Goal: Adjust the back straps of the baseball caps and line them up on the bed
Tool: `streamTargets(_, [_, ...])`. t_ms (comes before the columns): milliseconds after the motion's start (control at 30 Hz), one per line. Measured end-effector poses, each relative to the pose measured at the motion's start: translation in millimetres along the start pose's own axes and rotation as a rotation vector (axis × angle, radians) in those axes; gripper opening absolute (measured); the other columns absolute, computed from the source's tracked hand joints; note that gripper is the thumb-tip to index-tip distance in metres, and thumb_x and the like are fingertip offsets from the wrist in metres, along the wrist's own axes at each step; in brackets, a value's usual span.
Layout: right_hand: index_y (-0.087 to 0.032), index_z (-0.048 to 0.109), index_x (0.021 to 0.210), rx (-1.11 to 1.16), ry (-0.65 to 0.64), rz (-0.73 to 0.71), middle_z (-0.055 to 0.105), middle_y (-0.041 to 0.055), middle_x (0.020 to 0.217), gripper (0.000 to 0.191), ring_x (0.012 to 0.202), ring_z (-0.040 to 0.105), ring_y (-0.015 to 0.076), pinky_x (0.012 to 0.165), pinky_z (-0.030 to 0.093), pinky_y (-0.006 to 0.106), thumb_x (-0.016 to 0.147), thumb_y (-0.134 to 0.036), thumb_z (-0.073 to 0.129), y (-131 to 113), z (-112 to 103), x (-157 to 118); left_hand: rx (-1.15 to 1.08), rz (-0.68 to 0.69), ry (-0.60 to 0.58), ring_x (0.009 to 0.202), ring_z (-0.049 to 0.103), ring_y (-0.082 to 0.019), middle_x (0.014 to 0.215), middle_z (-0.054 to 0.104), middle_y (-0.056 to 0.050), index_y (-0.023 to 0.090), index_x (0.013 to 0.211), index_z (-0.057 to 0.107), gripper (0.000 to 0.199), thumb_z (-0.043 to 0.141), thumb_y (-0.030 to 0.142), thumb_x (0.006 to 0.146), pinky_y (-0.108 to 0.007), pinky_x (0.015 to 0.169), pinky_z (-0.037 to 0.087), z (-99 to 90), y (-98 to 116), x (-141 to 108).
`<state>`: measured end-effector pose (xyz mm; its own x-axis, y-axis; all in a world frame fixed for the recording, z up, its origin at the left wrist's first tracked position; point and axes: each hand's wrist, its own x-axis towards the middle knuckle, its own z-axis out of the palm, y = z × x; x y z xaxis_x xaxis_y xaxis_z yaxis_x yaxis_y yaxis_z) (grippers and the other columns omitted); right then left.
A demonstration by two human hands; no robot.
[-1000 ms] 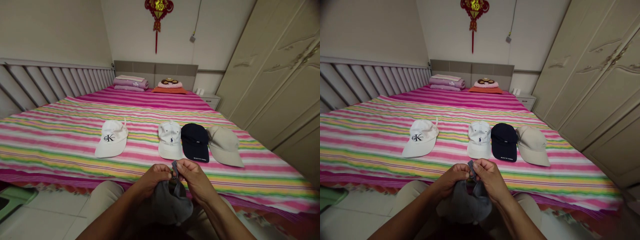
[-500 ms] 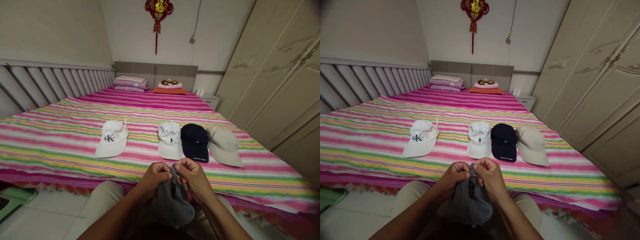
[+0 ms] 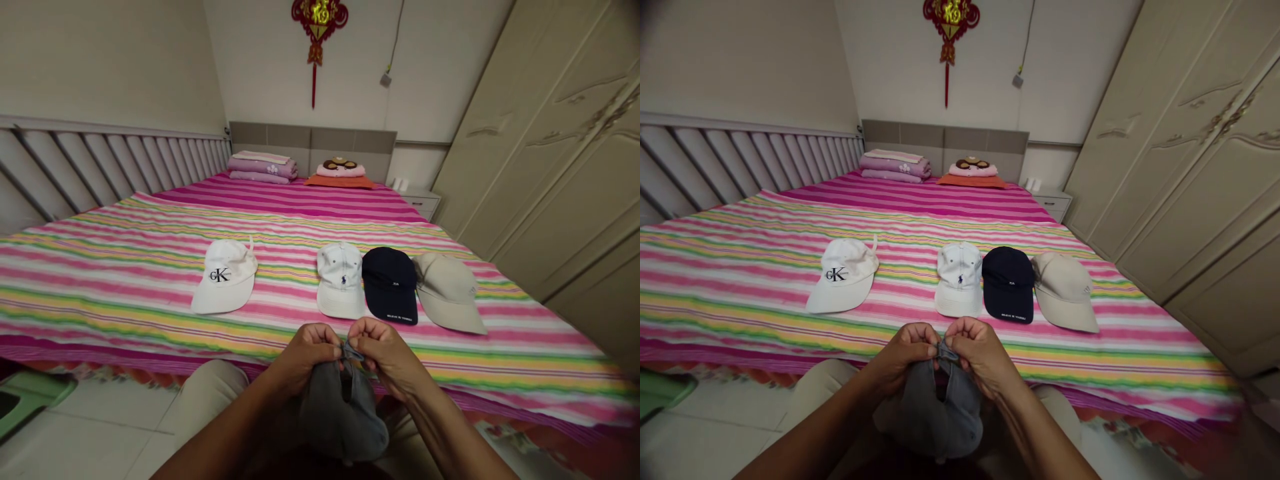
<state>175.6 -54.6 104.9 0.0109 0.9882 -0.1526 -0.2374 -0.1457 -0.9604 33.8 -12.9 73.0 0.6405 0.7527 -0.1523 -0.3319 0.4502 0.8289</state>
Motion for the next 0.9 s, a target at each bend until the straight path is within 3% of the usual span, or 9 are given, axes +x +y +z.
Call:
streamTargets(400, [-0.014,0.056,0.058,-0.086,-0.036,0.046,0.043,-0.0083,0.041,0.011,0.032,0.027,0.0015,0.034,0.014,0.018,0.056,-0.021,0.064,2,-3,2,0.115,0.031,0.024,0.04,0.04,-0.004,0.048,0.05,0.003,0.012,0.06,0.054,0.02,0.071,0.02,0.052,-0.018,0.042,0.026,-1.5,2,-2])
streamTargets(733, [-0.013,0.06,0.057,-0.285,-0.072,0.1,0.049,-0.0056,0.042,0.007,0.033,0.039,0.0036,0.035,0.026,0.016,0.055,-0.02,0.062,-8,-8,1,0.194,0.036,0.032,0.043,0.042,-0.006,0.051,0.052,0.002,0.012,0.061,0.055,0.02,0.07,0.024,0.054,-0.02,0.046,0.029,-3.8,-2,-3])
streamTargets(900, [-0.015,0.06,0.057,-0.295,-0.074,0.093,0.05,-0.006,0.043,0.003,0.033,0.039,0.0037,0.034,0.025,0.016,0.055,-0.016,0.058,-6,-7,2,0.228,0.034,0.039,0.043,0.041,-0.006,0.05,0.052,0.002,0.012,0.06,0.056,0.019,0.069,0.024,0.054,-0.02,0.046,0.028,-1.7,1,-3])
